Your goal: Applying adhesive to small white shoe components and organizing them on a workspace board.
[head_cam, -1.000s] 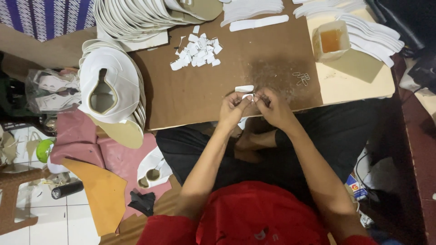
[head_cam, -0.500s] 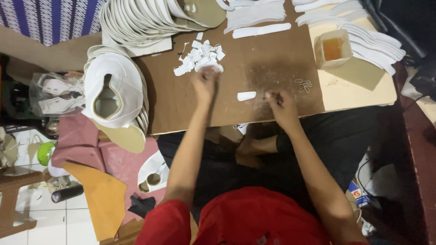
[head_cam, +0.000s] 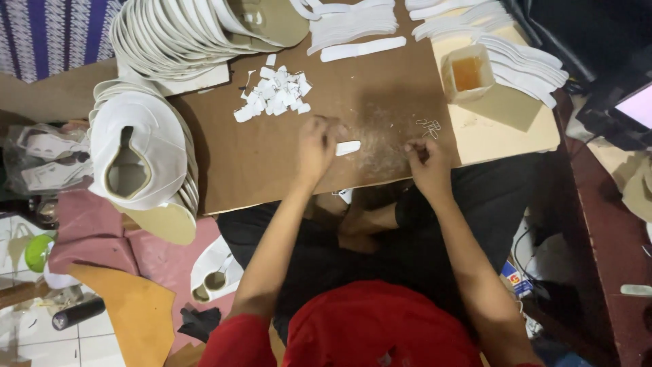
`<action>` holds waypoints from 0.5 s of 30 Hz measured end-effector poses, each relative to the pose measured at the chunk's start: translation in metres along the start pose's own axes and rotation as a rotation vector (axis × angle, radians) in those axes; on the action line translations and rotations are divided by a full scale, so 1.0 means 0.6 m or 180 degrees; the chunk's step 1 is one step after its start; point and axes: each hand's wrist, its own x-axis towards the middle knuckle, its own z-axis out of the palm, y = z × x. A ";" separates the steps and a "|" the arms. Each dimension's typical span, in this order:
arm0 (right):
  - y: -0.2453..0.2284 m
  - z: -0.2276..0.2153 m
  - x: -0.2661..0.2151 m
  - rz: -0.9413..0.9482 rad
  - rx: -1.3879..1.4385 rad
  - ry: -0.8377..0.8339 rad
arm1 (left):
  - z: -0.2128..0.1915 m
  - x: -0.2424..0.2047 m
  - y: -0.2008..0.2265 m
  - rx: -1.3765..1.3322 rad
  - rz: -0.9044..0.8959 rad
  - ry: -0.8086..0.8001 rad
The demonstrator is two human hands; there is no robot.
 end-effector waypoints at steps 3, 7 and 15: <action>0.037 0.000 -0.001 -0.0461 -0.0332 0.0414 | -0.011 -0.023 0.011 0.0124 -0.0030 -0.0989; -0.001 -0.050 -0.005 -0.0399 -0.0356 0.0601 | 0.002 -0.027 -0.021 0.0275 0.0186 -0.1182; -0.031 -0.154 0.098 -0.1892 -0.2177 0.1221 | -0.001 -0.022 -0.009 0.0848 0.0285 -0.1464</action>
